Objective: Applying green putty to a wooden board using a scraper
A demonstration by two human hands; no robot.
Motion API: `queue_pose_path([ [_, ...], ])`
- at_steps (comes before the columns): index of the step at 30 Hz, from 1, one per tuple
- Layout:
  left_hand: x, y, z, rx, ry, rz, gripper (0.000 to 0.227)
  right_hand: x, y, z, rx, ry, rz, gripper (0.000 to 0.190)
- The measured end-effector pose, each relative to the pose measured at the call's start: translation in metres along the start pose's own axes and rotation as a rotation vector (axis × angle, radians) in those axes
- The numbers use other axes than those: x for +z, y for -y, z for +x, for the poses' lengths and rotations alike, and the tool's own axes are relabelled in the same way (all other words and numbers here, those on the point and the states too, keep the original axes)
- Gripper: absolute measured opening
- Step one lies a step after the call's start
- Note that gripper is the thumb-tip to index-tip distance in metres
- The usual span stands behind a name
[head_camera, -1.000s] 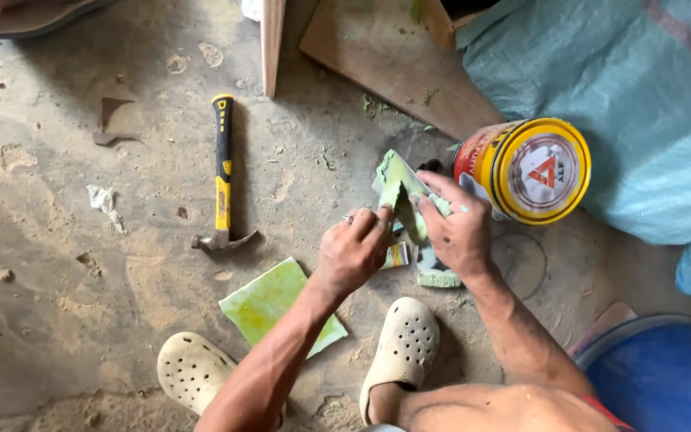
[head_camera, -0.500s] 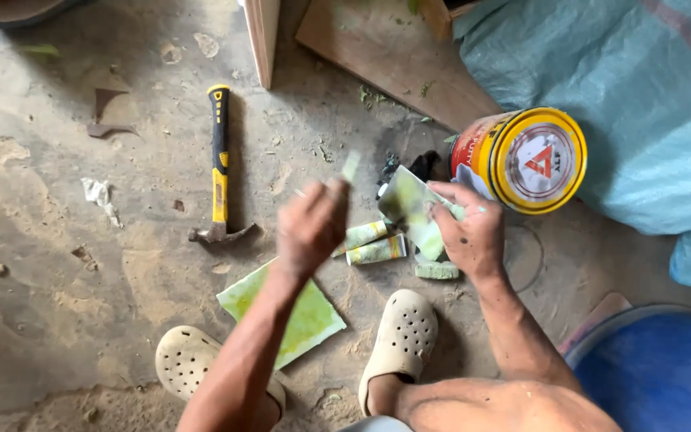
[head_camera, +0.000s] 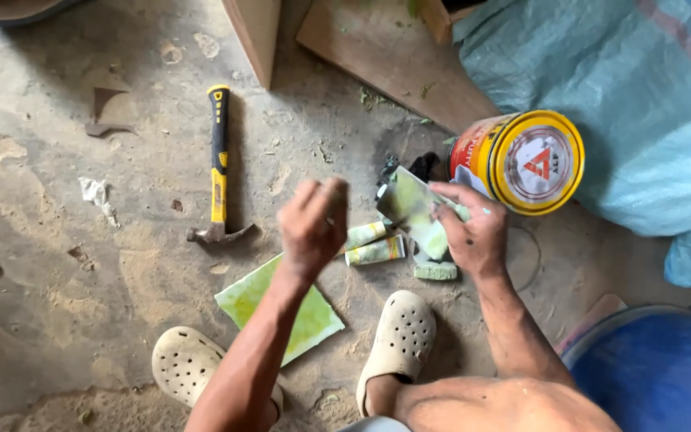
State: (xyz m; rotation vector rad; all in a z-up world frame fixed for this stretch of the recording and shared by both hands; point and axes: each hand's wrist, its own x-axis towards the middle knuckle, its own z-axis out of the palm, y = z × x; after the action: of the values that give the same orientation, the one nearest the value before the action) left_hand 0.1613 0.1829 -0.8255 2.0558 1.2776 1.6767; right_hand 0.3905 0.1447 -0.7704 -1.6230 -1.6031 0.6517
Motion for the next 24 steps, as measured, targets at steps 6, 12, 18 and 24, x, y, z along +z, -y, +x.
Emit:
queue_pose_path([
  [6,0.04,0.042,-0.029,-0.034,0.05,0.084,0.014,-0.001,0.013,-0.016,0.083,0.086,0.056,0.022],
  [12,0.012,-0.005,-0.001,-0.008,-0.022,-0.114,0.009,0.004,0.0,-0.008,0.075,-0.021,0.042,0.02],
  [18,0.048,0.047,-0.036,-0.109,0.086,-0.003,0.013,-0.006,0.016,-0.012,0.001,0.037,0.068,0.02],
  [24,0.019,0.006,-0.013,-0.26,0.008,-0.421,0.007,-0.005,-0.018,0.004,0.053,-0.002,0.092,0.022],
])
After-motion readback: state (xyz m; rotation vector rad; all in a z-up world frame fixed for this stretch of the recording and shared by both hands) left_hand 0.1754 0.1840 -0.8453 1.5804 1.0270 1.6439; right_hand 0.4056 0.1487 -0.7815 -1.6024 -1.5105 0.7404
